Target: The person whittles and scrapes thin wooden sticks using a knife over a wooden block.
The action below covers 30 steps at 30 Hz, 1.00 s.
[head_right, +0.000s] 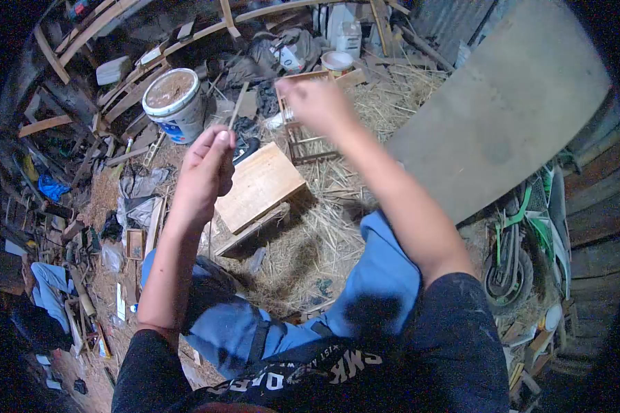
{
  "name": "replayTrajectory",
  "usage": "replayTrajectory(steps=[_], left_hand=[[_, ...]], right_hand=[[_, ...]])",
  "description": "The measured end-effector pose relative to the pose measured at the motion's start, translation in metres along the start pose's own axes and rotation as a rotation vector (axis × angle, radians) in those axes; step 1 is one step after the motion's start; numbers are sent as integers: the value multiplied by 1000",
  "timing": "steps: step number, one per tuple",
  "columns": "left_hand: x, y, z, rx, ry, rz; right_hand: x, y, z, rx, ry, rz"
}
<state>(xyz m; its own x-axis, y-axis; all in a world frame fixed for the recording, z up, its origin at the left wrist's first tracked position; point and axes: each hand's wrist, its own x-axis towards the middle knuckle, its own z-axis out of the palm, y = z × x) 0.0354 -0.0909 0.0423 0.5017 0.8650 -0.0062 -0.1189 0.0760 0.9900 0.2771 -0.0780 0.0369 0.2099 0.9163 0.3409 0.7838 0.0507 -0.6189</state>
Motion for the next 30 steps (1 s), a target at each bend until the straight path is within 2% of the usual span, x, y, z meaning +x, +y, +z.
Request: replayTrajectory(steps=[1,4,6,9,11,13,15,18,20,22,25,30], left_hand=[[-2,4,3,2,-65,35],[-12,7,13,-69,-83,35],[-12,3,8,-101,-57,33],[-5,-3,-6,-133,-48,14],[-4,-2,-7,-130,-38,15],[-4,-4,-5,-82,7,44],[-7,-1,0,-58,18,63],[-12,3,3,-12,83,-46],[-14,4,3,5,94,-68],[-14,1,0,-31,13,30],[-22,7,4,3,11,9],[-23,2,5,145,-32,184]], right_hand=[[11,16,-12,-193,16,-1],[16,50,-6,-150,126,-40],[3,46,8,257,226,-97],[-17,1,-3,104,88,-155],[-25,-6,6,120,54,-220],[-35,-17,8,-54,-50,-370],[-38,-22,11,-73,-34,-427],[-40,-28,12,-97,-9,-591],[-43,-31,12,-88,-16,-608],[-43,-31,10,-114,-19,-641],[-47,-36,-2,-155,-6,-670],[-49,-34,-13,-175,40,-653]])
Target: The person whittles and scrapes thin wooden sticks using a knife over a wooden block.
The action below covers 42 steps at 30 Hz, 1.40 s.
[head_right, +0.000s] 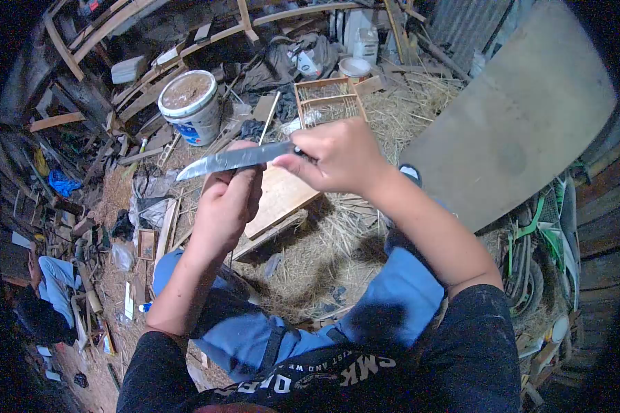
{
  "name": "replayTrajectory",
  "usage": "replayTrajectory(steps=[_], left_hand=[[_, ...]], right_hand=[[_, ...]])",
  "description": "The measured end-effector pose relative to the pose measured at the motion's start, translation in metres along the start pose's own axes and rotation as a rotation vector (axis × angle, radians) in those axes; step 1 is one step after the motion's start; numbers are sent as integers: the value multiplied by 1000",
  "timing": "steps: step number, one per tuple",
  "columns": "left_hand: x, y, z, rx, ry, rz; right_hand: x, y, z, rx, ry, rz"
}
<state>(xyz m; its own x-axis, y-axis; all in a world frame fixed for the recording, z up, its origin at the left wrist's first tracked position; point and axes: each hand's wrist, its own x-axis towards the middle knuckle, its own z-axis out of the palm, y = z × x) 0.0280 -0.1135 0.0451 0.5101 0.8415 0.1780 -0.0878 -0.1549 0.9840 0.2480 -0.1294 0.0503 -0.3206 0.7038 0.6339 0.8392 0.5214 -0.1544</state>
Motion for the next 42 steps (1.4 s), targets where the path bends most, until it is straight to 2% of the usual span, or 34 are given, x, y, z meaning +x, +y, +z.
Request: replayTrajectory(steps=[1,2,3,4,7,9,12,16,21,23,25,27,31,39,42], left_hand=[[0,0,2,16,6,34],[1,3,0,-48,-33,-25],[2,5,0,-114,-73,-84],[-2,6,3,-106,-101,-49],[-4,9,10,-222,-79,-74],[1,8,6,-233,-68,-87],[8,-3,-1,-279,-92,-102],[11,-2,2,-264,-84,-115],[19,-6,6,-223,-59,-153],[20,-4,12,-204,-35,-189],[20,-2,17,-282,55,-219],[20,-9,16,-287,38,-200],[20,-15,22,-164,97,-157],[20,-19,20,-83,52,-118],[20,-16,21,-53,63,-89]], right_hand=[[-1,3,-2,-39,-2,40],[0,19,9,10,162,198],[5,36,0,39,155,399],[4,50,-12,64,149,600],[-14,80,-6,225,287,497],[-24,73,5,239,212,547],[-19,33,3,227,111,461],[-24,24,5,176,-7,400],[-22,17,10,195,18,287],[-24,17,10,114,-23,176],[-23,13,10,132,-19,180],[-23,12,10,127,-34,170],[-21,12,7,67,-38,131],[-20,12,3,24,38,44],[-19,12,2,-28,41,82]])
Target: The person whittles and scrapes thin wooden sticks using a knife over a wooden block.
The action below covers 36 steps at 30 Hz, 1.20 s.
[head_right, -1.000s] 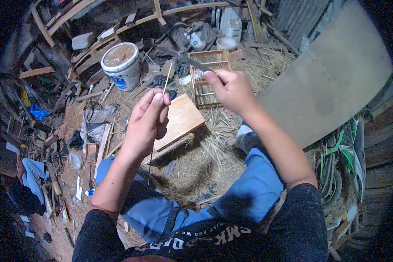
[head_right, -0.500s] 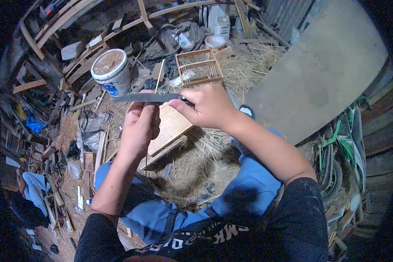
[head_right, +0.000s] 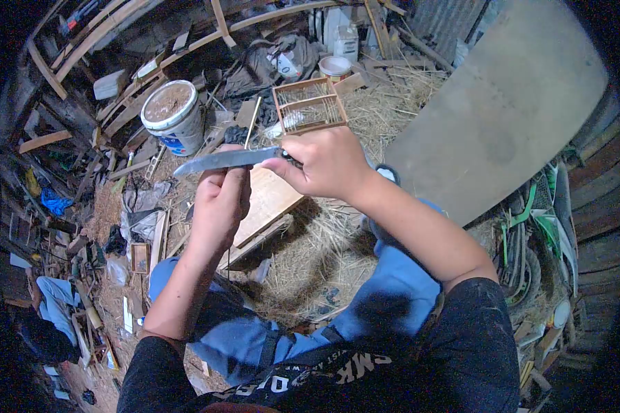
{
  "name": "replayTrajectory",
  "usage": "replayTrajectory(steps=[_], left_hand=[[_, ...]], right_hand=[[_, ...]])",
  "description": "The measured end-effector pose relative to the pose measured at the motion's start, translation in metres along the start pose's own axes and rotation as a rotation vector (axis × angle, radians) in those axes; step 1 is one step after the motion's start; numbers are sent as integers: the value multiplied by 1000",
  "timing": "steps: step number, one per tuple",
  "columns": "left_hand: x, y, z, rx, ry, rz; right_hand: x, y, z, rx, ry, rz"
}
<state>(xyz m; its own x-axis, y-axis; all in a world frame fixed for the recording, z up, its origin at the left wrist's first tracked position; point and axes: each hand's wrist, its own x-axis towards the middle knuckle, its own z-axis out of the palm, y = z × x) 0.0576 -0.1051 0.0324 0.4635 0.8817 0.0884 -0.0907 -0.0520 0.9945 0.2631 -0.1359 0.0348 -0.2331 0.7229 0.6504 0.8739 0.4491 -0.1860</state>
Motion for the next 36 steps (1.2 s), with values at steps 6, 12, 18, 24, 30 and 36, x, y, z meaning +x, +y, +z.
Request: replayTrajectory(steps=[6,12,18,24,30,36], left_hand=[[-14,10,4,27,-112,93],[-7,14,-14,-97,-43,-21],[-8,13,-17,-117,-53,-43],[-9,11,-19,-107,102,-87],[-8,-1,-34,-63,152,-71],[-17,22,-38,-169,-12,-13]], right_hand=[[6,70,-6,78,184,546],[5,19,-7,222,91,447],[6,3,12,260,-14,287],[15,-7,37,196,-17,3],[24,-5,50,155,-30,-31],[41,37,55,262,52,376]])
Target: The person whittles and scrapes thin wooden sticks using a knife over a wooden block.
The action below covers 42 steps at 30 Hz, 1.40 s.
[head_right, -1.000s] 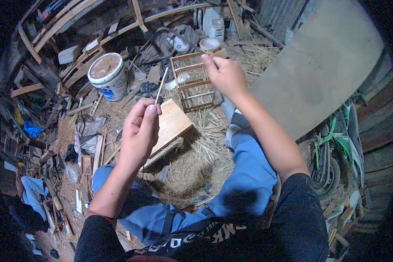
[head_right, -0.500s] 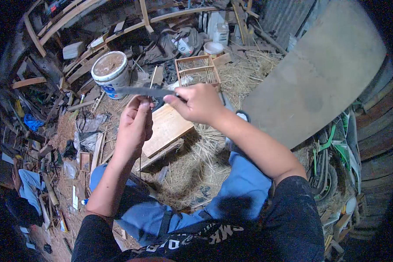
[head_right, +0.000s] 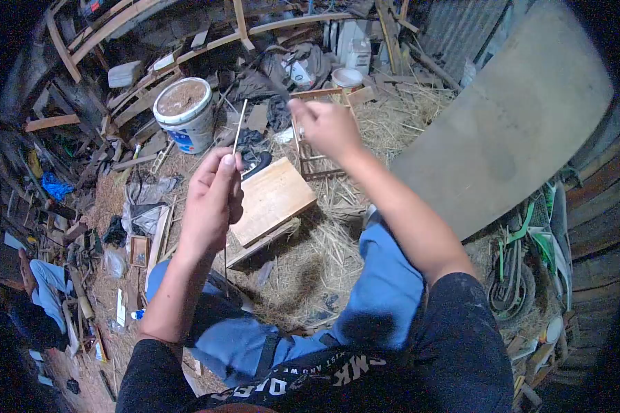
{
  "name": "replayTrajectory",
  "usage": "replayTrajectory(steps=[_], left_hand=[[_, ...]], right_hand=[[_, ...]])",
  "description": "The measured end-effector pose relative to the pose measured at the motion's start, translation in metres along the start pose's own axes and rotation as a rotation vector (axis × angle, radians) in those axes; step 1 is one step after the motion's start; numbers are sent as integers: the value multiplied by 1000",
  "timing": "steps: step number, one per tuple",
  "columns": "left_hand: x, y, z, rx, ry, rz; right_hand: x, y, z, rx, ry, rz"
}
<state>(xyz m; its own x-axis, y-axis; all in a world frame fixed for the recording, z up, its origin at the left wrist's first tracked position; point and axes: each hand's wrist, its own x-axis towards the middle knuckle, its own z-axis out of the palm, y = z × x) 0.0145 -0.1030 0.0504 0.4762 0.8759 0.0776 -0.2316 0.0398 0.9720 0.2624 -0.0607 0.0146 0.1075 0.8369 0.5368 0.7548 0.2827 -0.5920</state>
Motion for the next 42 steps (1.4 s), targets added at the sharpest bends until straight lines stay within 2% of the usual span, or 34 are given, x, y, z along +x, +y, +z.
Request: replayTrajectory(steps=[1,5,7,8,9,11,15,19,24,27,28,29,31,33,35,36,37,39,40,42], left_hand=[[-5,6,4,-1,-2,2],[-5,10,-6,-91,-3,2],[2,5,-14,-19,58,-14],[3,2,-20,-14,24,5],[3,1,-20,-19,24,3],[2,3,-17,-46,42,-3],[-1,3,-14,-4,88,-30],[-2,-2,-10,48,99,9],[-3,0,-5,122,160,45],[3,1,-14,91,103,73],[1,3,-14,85,78,60],[-3,5,-6,77,66,61],[-16,10,9,171,68,104],[-16,9,8,174,77,124],[-9,4,0,154,87,140],[-7,4,-4,175,96,128],[-7,2,-6,174,97,125],[-7,1,-7,173,80,130],[-7,1,-4,148,94,131],[-8,-6,-1,163,126,169]], right_hand=[[4,5,-6,18,44,128],[-4,-7,-2,109,49,55],[-12,-33,-1,113,13,-99],[-14,-36,-1,-11,-65,-122],[-17,-41,-1,-14,-69,-120],[-20,-49,3,11,-122,-252],[-19,-44,10,-13,-117,-423],[-21,-51,6,-94,-147,-492],[-14,-50,3,-129,-69,-544],[-2,-30,10,-160,48,-400],[3,-32,6,1,72,-101],[8,-22,0,-13,77,-98],[15,-5,-14,-114,102,50],[12,-7,-18,-25,85,87],[3,-14,-14,130,110,-9],[-4,-36,-11,176,181,-165],[-10,-46,-8,176,179,-162],[-19,-56,-9,-12,-41,-294],[-24,-58,-10,-20,-38,-293],[-31,-62,-10,-118,-154,-504]])
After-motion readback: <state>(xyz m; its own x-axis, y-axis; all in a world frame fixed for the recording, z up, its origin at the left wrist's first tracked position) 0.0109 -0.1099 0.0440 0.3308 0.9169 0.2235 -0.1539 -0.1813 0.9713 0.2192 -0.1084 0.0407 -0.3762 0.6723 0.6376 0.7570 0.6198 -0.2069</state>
